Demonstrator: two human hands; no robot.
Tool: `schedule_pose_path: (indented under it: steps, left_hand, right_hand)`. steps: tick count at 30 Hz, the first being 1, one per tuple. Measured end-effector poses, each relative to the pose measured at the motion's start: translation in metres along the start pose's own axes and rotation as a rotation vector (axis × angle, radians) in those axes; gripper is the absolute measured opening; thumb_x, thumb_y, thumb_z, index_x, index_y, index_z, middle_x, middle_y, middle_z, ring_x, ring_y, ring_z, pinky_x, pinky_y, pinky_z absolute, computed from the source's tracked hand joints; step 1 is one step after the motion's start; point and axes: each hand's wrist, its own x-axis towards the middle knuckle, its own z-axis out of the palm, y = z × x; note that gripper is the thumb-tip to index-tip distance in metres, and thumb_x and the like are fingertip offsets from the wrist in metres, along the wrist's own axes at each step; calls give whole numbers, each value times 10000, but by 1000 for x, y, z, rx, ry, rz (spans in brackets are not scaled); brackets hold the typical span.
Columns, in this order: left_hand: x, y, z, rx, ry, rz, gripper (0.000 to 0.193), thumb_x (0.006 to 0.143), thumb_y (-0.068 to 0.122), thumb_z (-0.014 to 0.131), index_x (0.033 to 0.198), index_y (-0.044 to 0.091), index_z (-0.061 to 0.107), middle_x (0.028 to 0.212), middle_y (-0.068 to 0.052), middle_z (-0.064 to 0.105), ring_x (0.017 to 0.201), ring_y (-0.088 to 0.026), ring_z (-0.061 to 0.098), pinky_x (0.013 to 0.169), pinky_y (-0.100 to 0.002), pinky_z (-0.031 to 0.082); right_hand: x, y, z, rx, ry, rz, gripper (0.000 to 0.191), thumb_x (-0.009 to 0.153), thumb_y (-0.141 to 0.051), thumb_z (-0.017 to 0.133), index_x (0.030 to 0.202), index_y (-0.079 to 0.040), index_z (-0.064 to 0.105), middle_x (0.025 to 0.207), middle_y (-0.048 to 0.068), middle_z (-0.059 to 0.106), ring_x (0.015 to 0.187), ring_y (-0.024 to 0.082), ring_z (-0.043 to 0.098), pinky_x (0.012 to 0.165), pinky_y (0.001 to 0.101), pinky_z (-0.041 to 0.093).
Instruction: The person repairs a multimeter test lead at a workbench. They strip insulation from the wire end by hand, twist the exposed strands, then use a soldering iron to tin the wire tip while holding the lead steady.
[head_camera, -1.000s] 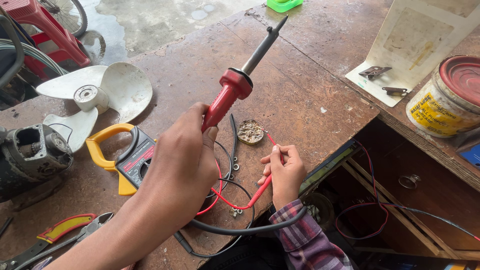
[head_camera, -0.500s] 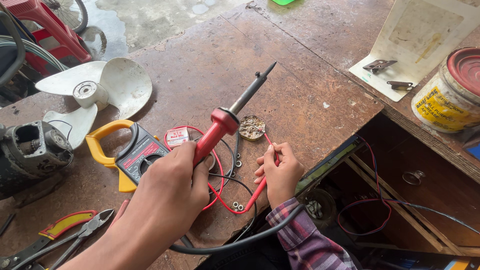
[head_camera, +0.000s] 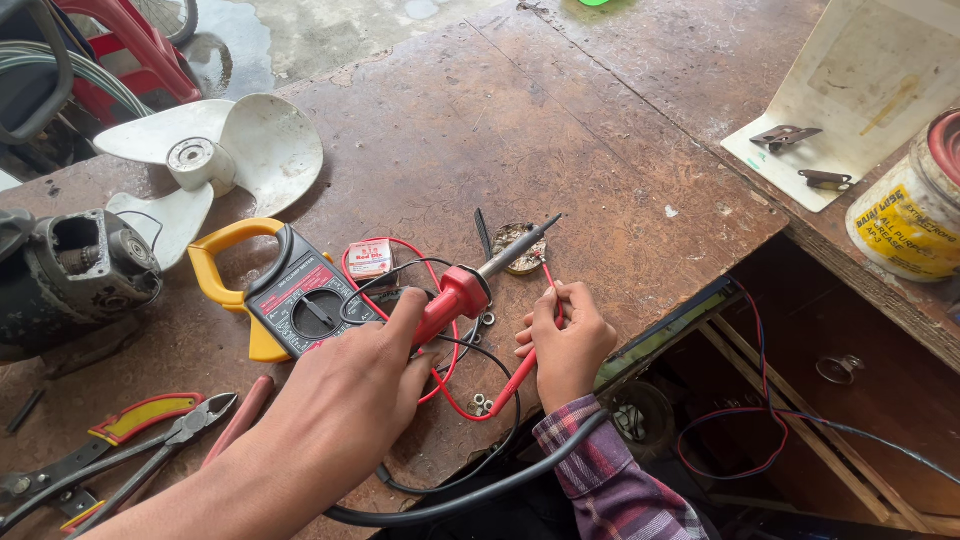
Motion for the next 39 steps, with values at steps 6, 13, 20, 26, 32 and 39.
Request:
schedule_pose_path:
  steps: [6,13,20,26,32,39]
  left_hand:
    - [-2,-9,1,26,-27,-35,402,956,210,591,1328,140,456,807,-202,682,832,-425,687,706,-532,519]
    - [-9,-7,0,6,-64,-64,295,910,178,558,1193,117,497,753,-217,672,755,-442,681,671,-546,522]
    - [-11,-8,-3,17,-87,-92,290,916,172,546,1199,125,505,724,-214,675,718,-439,684,640,-551,520]
    - [-12,-8,-5,28,-77,-75,297,909,154,546,1201,120,511,730,-211,679,715,-438,688,627,-554,521]
    - [-15,-7,-9,49,-98,-93,291,921,159,535,1209,125,506,729,-216,684,717,-437,693,631,-555,526]
    - [-17,-4,-12,87,-110,-91,328,919,136,514,1247,134,505,747,-228,681,719,-434,696,632,-556,527]
  right_hand:
    - [0,-1,4,-23,10,-30,93,983,-58,604,965,32,623,687,99,691,492,123,682,361,258,557]
    - [0,2,7,-38,34,-45,87,985,-58,608,953,21,623,672,83,688,486,119,685,361,254,558]
    - [-2,1,8,-55,41,-61,87,984,-60,616,947,19,622,680,77,691,492,114,685,358,253,551]
    - [-3,0,9,-51,31,-63,83,987,-54,611,954,23,616,677,87,689,491,119,684,359,250,551]
    - [-6,-2,9,-83,36,-64,80,985,-53,612,950,18,622,675,85,700,495,122,693,361,244,553]
    - [-6,-1,8,-92,29,-72,88,991,-60,604,945,15,610,678,84,695,498,121,695,363,244,556]
